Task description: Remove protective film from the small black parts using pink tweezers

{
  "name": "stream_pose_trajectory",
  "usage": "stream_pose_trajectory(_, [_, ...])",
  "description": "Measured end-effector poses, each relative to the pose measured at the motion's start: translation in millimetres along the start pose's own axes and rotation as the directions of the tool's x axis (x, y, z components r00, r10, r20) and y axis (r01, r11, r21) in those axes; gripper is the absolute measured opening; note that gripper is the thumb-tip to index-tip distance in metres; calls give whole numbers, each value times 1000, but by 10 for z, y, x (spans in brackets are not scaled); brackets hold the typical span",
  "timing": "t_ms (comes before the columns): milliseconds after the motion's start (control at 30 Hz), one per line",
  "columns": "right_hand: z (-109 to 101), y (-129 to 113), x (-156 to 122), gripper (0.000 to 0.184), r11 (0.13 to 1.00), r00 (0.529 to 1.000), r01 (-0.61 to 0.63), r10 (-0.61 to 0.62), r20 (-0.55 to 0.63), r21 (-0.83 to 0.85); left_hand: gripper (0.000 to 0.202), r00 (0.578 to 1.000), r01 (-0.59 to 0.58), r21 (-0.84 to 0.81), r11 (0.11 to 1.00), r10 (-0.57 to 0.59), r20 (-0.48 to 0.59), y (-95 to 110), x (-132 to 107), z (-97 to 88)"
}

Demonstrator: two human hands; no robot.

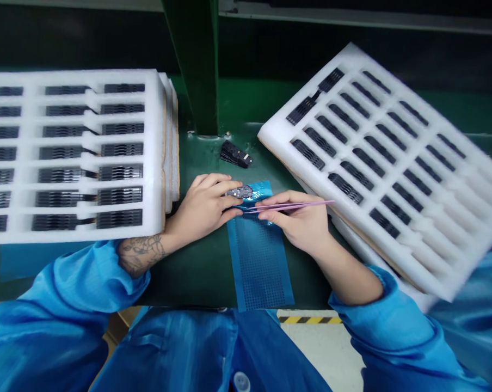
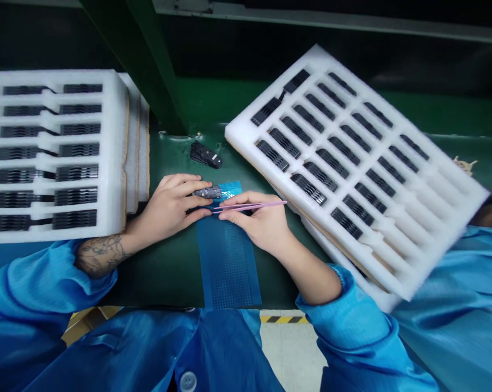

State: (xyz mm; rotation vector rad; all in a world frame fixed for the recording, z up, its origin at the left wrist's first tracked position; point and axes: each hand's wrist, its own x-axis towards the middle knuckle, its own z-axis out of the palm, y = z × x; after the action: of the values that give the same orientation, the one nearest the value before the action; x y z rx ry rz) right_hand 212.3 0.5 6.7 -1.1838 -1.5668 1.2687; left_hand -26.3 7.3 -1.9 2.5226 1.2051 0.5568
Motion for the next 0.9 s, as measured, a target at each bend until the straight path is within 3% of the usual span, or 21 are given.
stream_pose_trajectory(133, [72,67,18,17,1000,996,-18,16,-83,-24,18,999,-11,-11,1000,11,-32,-8,12,31])
stream_pose_trajectory(900, [108,54,54,16,994,996,-27,19,-82,-106,18,999,-17,-13,1000,16,-41,-5,4,38])
